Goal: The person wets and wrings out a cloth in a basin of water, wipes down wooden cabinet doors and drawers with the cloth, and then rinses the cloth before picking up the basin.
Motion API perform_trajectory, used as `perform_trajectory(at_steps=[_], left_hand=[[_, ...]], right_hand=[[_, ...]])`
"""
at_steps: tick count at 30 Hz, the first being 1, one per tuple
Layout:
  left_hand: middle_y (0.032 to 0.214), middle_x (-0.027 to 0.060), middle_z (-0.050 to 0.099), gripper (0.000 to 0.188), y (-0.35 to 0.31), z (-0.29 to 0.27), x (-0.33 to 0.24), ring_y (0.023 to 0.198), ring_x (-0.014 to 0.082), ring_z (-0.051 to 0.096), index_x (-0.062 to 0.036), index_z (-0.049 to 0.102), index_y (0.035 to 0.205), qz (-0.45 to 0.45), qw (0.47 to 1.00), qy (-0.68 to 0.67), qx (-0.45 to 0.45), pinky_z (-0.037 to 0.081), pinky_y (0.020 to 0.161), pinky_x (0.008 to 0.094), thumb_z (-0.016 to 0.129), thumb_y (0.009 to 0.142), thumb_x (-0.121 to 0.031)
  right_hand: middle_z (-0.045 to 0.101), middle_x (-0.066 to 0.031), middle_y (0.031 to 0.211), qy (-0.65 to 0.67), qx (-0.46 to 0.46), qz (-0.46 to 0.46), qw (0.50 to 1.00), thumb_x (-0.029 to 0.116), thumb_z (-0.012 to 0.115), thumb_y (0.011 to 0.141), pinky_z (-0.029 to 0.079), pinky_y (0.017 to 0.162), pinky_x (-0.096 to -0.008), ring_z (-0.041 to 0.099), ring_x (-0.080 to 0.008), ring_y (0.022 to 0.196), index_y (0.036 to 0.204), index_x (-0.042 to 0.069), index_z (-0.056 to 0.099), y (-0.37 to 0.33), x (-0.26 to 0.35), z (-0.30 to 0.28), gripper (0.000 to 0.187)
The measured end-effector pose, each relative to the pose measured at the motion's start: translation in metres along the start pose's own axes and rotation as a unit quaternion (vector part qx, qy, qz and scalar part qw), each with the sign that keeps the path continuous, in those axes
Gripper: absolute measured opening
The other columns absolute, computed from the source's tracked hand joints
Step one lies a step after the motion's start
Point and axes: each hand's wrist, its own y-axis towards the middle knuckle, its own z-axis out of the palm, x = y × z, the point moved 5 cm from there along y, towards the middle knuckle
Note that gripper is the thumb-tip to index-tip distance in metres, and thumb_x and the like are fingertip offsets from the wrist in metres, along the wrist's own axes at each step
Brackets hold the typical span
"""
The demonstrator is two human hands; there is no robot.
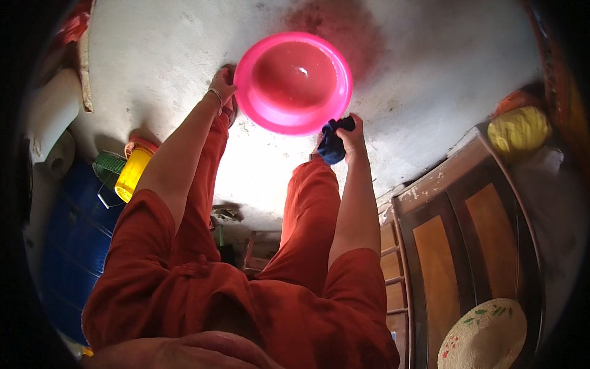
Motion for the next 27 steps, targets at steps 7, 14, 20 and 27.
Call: perform_trajectory(at_steps=[7,14,20,27], left_hand=[[0.119,0.0102,0.060,0.048,0.029,0.042,-0.026,0.116,0.0251,0.053,-0.0119,0.051,0.125,0.171,0.953,0.206,0.140,0.043,0.096,0.0371,0.060,0.081,-0.027],[0.102,0.0112,0.067,0.041,0.013,0.006,-0.026,0.096,0.0260,0.062,-0.0076,0.062,0.111,0.054,0.991,0.056,0.113,0.048,0.087,0.0372,0.061,0.074,-0.026],[0.103,0.0139,0.065,0.045,-0.043,-0.121,-0.056,0.094,0.0275,0.063,-0.0102,0.059,0.114,-0.018,0.983,-0.123,0.134,0.050,0.083,0.0368,0.064,0.073,-0.028],[0.096,0.0163,0.066,0.036,-0.150,-0.335,-0.100,0.093,0.0337,0.062,-0.0077,0.061,0.101,0.048,0.964,-0.258,0.051,0.049,0.082,0.0413,0.065,0.072,-0.028]], right_hand=[[0.052,-0.0081,0.111,0.040,0.022,-0.042,0.998,-0.006,0.064,0.064,0.045,0.088,-0.0394,0.052,-0.0232,0.100,0.132,0.013,0.034,0.064,-0.023,0.028,0.077],[0.053,-0.0077,0.104,0.086,-0.037,-0.044,0.995,-0.007,0.063,0.063,0.047,0.081,-0.0377,0.054,-0.0219,0.094,0.120,0.012,0.041,0.024,-0.010,0.035,0.064],[0.054,-0.0075,0.098,0.058,-0.029,-0.084,0.994,-0.009,0.060,0.060,0.050,0.076,-0.0332,0.056,-0.0199,0.089,0.120,0.007,0.043,-0.085,0.090,0.036,0.064],[0.054,-0.0058,0.097,0.042,0.035,-0.188,0.981,-0.005,0.059,0.053,0.050,0.083,-0.0336,0.056,-0.0207,0.091,0.117,0.004,0.048,-0.292,0.264,0.055,0.065]])
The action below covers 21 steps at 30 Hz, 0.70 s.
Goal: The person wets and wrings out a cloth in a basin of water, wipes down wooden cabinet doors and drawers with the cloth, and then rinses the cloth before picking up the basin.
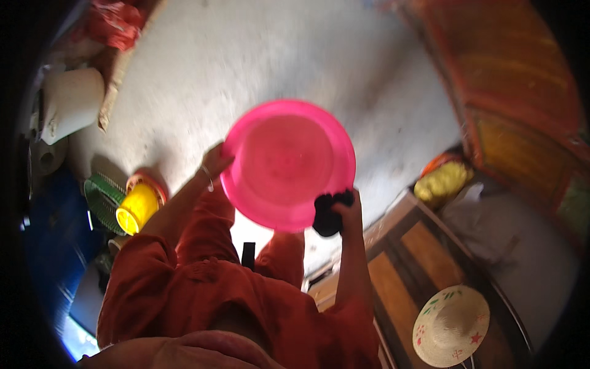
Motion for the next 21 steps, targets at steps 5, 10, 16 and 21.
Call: perform_trajectory(at_steps=[5,10,16,21], left_hand=[[0.088,0.0156,0.067,0.034,-0.049,-0.109,-0.098,0.082,0.0283,0.066,-0.0036,0.063,0.100,0.041,0.988,-0.134,-0.060,0.052,0.076,0.0371,0.064,0.070,-0.020],[0.084,0.0147,0.067,0.032,-0.032,-0.202,-0.142,0.077,0.0219,0.065,0.0005,0.063,0.098,0.083,0.957,-0.256,-0.109,0.052,0.072,0.0329,0.062,0.070,-0.015],[0.083,0.0088,0.066,0.030,-0.003,-0.327,-0.189,0.072,0.0156,0.061,0.0044,0.062,0.101,0.098,0.943,-0.240,-0.206,0.051,0.066,0.0307,0.058,0.073,-0.005],[0.083,0.0155,0.068,0.033,0.033,-0.424,-0.206,0.072,0.0208,0.064,0.0051,0.063,0.098,0.083,0.906,-0.309,-0.278,0.051,0.069,0.0323,0.062,0.070,-0.012]], right_hand=[[0.054,-0.0069,0.094,0.003,0.034,-0.068,0.997,-0.005,0.055,0.056,0.051,0.082,-0.0347,0.057,-0.0232,0.087,0.113,0.000,0.050,-0.059,0.143,0.062,0.057],[0.054,-0.0068,0.082,0.041,0.118,-0.061,0.990,-0.004,0.054,0.059,0.052,0.081,-0.0371,0.059,-0.0263,0.081,0.088,0.002,0.051,-0.057,0.250,0.143,0.030],[0.054,-0.0071,0.083,0.010,0.202,-0.063,0.977,-0.002,0.054,0.061,0.051,0.079,-0.0368,0.060,-0.0255,0.084,0.086,0.002,0.050,0.003,0.351,0.255,0.026],[0.054,-0.0068,0.082,-0.018,0.265,-0.080,0.961,0.001,0.055,0.061,0.051,0.075,-0.0350,0.060,-0.0238,0.082,0.090,0.000,0.053,0.053,0.440,0.359,0.029]])
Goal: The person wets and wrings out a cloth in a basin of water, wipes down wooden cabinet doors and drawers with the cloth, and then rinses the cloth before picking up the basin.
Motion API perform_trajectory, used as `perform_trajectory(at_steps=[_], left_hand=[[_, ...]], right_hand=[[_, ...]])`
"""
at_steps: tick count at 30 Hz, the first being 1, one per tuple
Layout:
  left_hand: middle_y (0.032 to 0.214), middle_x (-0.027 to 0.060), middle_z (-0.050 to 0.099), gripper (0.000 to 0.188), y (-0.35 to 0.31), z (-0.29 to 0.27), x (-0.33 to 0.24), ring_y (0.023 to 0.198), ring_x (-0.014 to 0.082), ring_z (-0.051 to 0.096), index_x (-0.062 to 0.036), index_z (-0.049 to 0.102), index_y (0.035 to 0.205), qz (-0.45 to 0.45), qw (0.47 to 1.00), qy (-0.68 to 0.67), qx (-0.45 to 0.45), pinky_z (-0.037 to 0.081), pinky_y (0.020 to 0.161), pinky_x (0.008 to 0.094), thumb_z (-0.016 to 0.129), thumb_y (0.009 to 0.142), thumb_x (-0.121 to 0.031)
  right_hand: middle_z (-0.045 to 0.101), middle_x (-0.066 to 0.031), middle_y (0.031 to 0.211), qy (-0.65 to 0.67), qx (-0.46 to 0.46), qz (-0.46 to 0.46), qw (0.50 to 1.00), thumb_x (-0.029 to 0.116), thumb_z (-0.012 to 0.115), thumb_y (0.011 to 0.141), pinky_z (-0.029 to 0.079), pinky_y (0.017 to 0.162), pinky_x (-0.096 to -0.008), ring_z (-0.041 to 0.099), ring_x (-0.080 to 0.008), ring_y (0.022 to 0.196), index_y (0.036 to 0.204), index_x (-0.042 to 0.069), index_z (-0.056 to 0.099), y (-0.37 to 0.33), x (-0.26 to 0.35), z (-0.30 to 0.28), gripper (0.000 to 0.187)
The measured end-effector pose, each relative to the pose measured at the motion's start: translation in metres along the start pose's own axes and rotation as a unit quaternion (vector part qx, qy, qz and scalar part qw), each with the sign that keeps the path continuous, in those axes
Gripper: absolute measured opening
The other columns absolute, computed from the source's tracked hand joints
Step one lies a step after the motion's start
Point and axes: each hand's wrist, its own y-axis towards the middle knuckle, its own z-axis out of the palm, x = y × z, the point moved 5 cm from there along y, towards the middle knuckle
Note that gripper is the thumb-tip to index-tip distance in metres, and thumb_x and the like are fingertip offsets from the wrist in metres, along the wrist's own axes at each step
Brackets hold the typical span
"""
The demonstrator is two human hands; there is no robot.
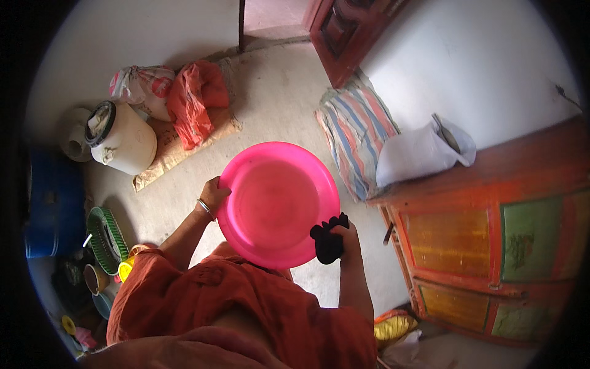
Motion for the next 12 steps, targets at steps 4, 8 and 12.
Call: perform_trajectory(at_steps=[4,8,12], left_hand=[[0.082,0.0164,0.068,0.034,0.070,-0.027,-0.061,0.073,0.0195,0.064,0.0056,0.063,0.099,0.043,0.998,0.018,-0.044,0.051,0.069,0.0326,0.063,0.070,-0.013],[0.082,0.0164,0.067,0.034,0.169,-0.045,-0.089,0.074,0.0196,0.064,0.0052,0.063,0.099,0.081,0.994,-0.011,-0.066,0.050,0.069,0.0330,0.063,0.070,-0.013],[0.089,0.0101,0.067,0.042,0.258,-0.065,-0.138,0.075,0.0138,0.060,-0.0012,0.060,0.114,0.087,0.995,-0.016,-0.052,0.049,0.068,0.0284,0.059,0.073,-0.004]], right_hand=[[0.054,-0.0062,0.080,-0.026,0.054,-0.022,0.998,0.002,0.056,0.060,0.050,0.072,-0.0320,0.059,-0.0220,0.078,0.088,0.001,0.053,0.097,0.053,0.033,0.028],[0.053,-0.0061,0.078,-0.039,0.061,-0.014,0.997,0.002,0.058,0.061,0.050,0.073,-0.0324,0.059,-0.0227,0.079,0.087,0.002,0.053,0.193,0.110,0.077,0.027],[0.051,-0.0092,0.102,-0.004,0.114,0.001,0.993,-0.001,0.055,0.066,0.046,0.095,-0.0474,0.051,-0.0352,0.110,0.115,0.004,0.047,0.252,0.163,0.141,0.050]])
